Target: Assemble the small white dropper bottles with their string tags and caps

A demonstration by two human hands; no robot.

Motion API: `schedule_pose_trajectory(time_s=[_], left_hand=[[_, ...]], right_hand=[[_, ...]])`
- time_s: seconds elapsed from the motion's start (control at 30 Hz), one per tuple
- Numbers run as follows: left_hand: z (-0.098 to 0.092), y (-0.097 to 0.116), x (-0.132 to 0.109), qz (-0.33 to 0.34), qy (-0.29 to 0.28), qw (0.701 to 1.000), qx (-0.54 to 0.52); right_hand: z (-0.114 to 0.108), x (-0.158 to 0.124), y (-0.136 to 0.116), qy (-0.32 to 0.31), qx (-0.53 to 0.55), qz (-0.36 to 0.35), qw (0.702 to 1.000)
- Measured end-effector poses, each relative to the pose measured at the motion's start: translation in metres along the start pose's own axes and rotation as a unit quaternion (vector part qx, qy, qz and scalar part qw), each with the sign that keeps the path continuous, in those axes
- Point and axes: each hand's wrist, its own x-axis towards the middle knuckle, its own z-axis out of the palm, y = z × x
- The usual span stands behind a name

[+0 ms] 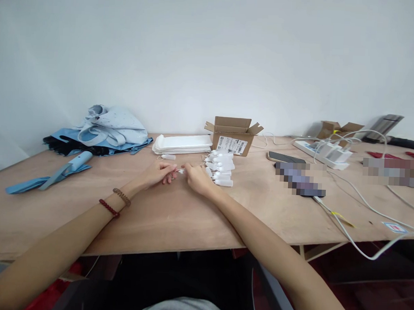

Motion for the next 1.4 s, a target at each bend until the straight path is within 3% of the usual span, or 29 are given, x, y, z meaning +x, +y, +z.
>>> schedule_pose_trajectory(time_s=[0.27,0.5,1.4], left_hand=[[0.001,0.001,-0.009,-0.028,-0.019,0.999,-0.014],[-0.001,0.005,-0.009,-0.016,0.036,0.999,-0.016],[-0.005,-0.004,-0.006,0.013,-0.007,0.999,0.048]], right_hand=[[-0.001,0.002,0.007,0.04,0.038,0.029,0.998],[-0.005,0.001,0.002,0.05,0.06,0.033,0.996],[-0.008,0.001,0.0,0.05,0.051,-0.004,0.997]])
